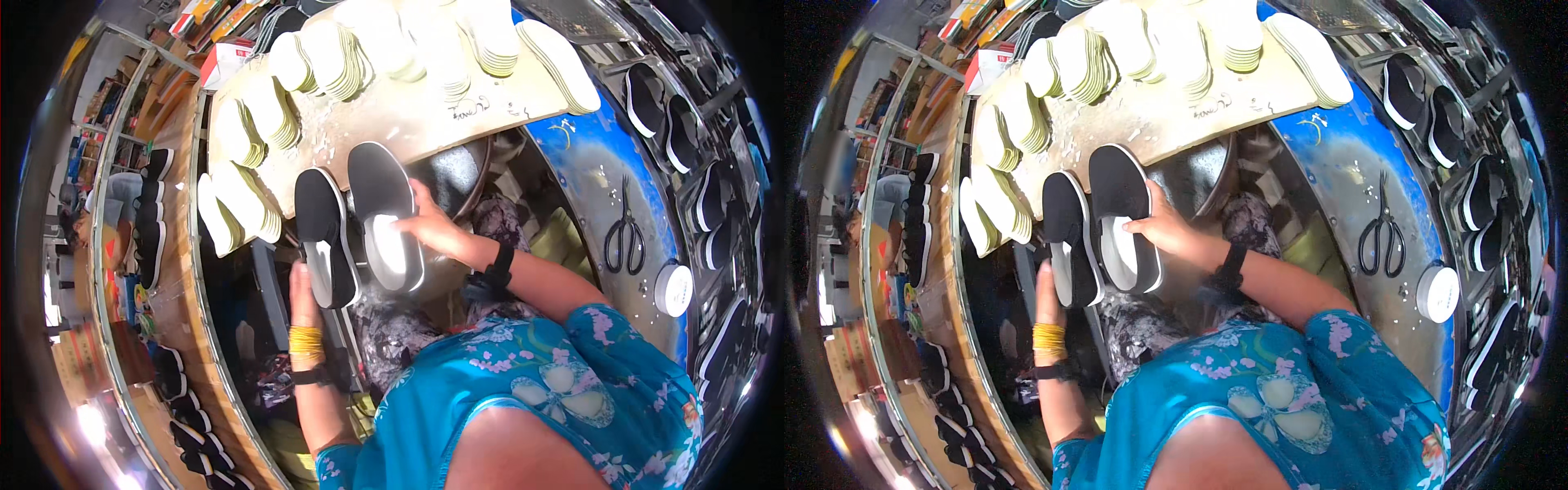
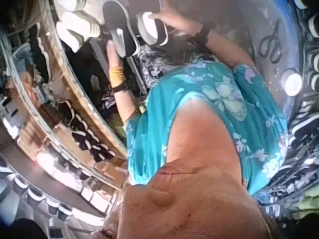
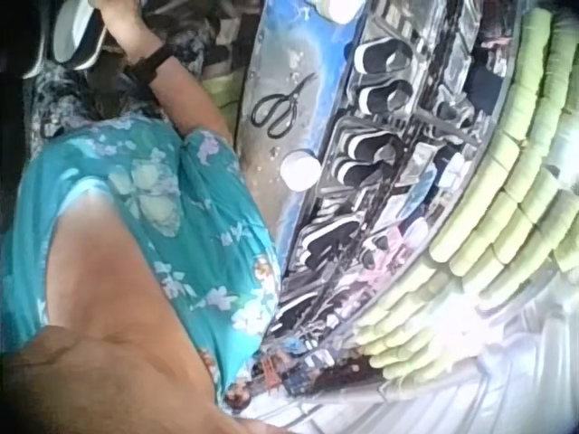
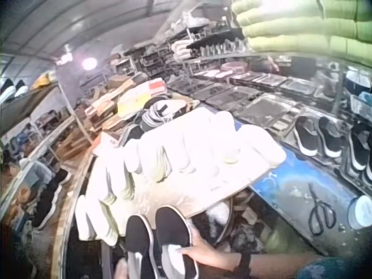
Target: The person trims the edges of shoes using shears, inserts insoles into the shoes, and places the finished products onto a rack.
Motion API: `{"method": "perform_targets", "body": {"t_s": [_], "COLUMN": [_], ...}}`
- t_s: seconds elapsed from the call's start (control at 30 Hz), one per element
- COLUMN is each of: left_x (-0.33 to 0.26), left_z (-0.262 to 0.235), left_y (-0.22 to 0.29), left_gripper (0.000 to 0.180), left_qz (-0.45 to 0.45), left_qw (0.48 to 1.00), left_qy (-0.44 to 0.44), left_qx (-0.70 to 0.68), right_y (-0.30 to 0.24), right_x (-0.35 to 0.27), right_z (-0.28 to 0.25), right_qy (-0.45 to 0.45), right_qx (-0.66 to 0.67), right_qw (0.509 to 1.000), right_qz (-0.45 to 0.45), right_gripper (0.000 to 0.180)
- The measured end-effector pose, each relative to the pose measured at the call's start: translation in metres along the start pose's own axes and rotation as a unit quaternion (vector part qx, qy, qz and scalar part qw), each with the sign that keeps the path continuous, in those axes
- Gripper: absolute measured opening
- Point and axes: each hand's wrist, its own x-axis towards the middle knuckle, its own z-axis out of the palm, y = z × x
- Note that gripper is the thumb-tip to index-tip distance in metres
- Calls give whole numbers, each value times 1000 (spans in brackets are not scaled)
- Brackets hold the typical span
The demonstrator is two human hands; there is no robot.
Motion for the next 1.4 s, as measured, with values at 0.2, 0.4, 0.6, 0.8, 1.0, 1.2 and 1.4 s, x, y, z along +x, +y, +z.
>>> {"method": "perform_targets", "body": {"t_s": [0.2,0.4,0.6,0.8,1.0,1.2,1.4], "left_x": [3,16,104,152,165,169,158], "left_z": [38,-58,-145,-132,-155,-154,-128], "left_y": [38,106,146,124,113,106,107], "left_gripper": [60,45,55,66,47,43,37], "left_qz": [1,-19,247,183,225,238,264], "left_qw": [973,912,823,746,758,759,727], "left_qy": [-155,-279,4,3,-38,-25,12], "left_qx": [173,302,512,640,610,606,634], "right_y": [7,-74,-154,-108,-97,-114,-195], "right_x": [22,45,103,165,168,154,73], "right_z": [-20,-59,86,193,197,195,63], "right_qy": [-32,-10,-229,-305,-268,-176,65], "right_qx": [-43,-302,-477,-554,-562,-530,-171], "right_qw": [998,953,805,616,566,694,934], "right_qz": [-23,16,-268,-469,-540,-455,-307], "right_gripper": [86,62,42,34,14,10,18]}}
